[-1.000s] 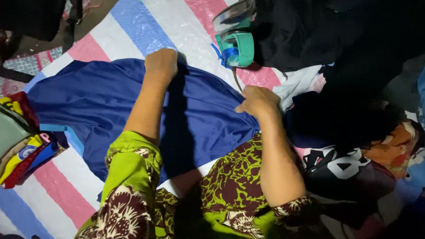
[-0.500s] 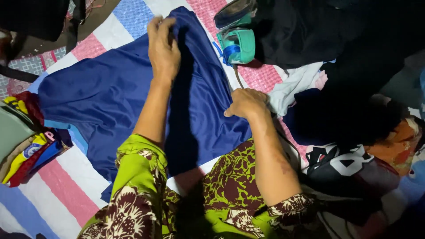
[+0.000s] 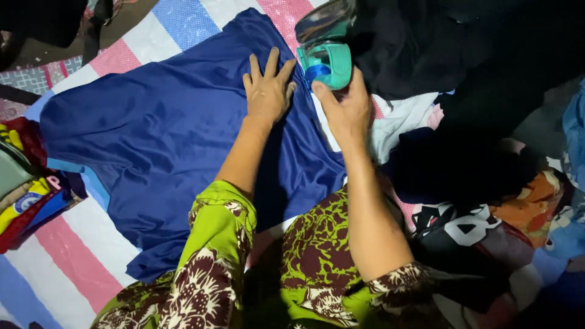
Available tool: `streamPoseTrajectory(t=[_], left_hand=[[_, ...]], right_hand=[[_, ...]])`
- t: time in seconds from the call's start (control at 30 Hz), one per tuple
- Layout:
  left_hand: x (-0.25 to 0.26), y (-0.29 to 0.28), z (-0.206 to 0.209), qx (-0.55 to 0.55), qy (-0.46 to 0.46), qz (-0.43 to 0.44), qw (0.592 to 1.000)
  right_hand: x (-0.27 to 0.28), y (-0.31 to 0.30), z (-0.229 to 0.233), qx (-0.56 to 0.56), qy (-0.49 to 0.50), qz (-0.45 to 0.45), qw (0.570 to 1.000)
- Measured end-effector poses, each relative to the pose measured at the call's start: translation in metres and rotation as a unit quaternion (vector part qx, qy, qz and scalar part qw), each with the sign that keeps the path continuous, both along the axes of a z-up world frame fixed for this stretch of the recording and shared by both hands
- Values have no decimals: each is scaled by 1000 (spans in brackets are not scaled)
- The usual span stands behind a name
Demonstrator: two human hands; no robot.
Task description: Ironing a blue t-shirt and then folding it while sitting on a floor mat.
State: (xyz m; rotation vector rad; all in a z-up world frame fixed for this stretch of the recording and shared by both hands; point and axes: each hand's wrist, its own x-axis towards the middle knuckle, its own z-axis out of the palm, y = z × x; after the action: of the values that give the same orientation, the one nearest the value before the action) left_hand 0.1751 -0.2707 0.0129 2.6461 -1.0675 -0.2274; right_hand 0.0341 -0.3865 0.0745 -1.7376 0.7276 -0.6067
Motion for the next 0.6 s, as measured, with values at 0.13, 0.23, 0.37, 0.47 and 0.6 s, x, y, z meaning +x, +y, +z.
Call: streamPoseTrajectory(t=[0.13, 0.23, 0.37, 0.47, 0.6], left_hand=[[-14, 21, -7, -92, -17, 12, 995], [-33, 38, -2, -96, -21, 16, 995], [-58, 51, 10, -99, -24, 16, 995], [-74, 60, 22, -111, 3, 30, 993], [-94, 83, 38, -173, 52, 51, 982]], right_hand=[[13, 6, -19, -44, -23, -37, 998], [18, 7, -30, -7, -100, -40, 994], [6, -5, -16, 46, -140, -26, 989], [-15, -14, 15, 31, -115, -18, 993], [-56, -21, 63, -40, -104, 3, 994]])
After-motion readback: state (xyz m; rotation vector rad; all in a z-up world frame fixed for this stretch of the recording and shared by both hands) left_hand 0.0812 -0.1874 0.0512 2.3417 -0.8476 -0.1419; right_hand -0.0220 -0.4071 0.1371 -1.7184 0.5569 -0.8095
